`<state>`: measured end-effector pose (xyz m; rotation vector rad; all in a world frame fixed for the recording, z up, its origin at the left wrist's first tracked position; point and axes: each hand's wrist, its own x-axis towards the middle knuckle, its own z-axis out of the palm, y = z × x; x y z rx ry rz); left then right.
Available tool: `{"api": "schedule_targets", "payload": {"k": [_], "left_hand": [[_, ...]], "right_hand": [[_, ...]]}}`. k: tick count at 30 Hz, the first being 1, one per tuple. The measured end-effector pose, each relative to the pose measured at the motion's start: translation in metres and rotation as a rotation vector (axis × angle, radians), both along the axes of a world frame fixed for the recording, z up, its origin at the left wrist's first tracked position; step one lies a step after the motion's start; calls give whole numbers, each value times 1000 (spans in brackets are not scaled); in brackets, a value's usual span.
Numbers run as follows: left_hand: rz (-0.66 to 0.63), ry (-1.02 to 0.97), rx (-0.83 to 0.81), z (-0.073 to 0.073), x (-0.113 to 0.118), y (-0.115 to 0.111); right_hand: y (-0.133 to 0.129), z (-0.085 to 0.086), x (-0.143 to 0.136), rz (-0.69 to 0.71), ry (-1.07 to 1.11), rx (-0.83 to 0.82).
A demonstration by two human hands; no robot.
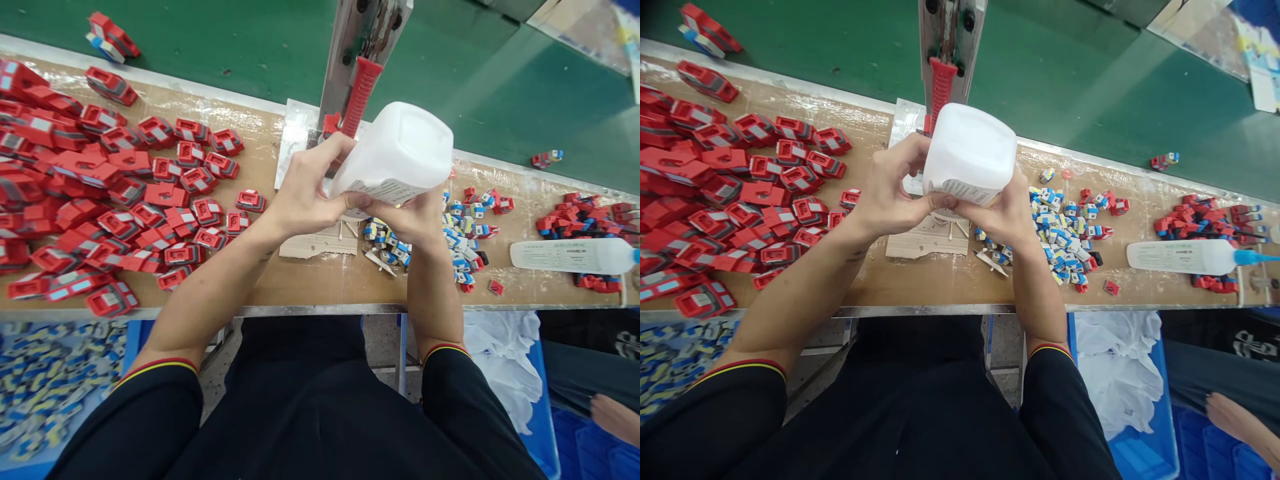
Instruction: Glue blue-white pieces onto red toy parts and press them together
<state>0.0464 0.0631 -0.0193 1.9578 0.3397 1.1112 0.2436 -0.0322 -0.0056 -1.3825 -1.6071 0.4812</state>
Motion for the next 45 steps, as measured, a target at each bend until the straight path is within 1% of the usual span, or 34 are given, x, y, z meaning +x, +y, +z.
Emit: {"api": "schedule_targets", "payload": {"k": [6, 15, 27, 32, 37, 45], "left_hand": [[3, -9, 26, 0, 1, -2], [25, 4, 58, -6, 2, -1], [44, 8, 68, -10, 3, -1], [44, 23, 88, -8, 1, 0], [56, 17, 68, -5, -1, -3], [48, 12, 48, -5, 0, -3]], "right_hand": [[1, -3, 0, -5, -5, 8], [-1, 1, -2, 17, -32, 21], [0, 5, -3, -1, -86, 20], [0, 7, -4, -1, -95, 5], [0, 9, -6, 0, -72, -11], [1, 8, -5, -10, -53, -21]]}}
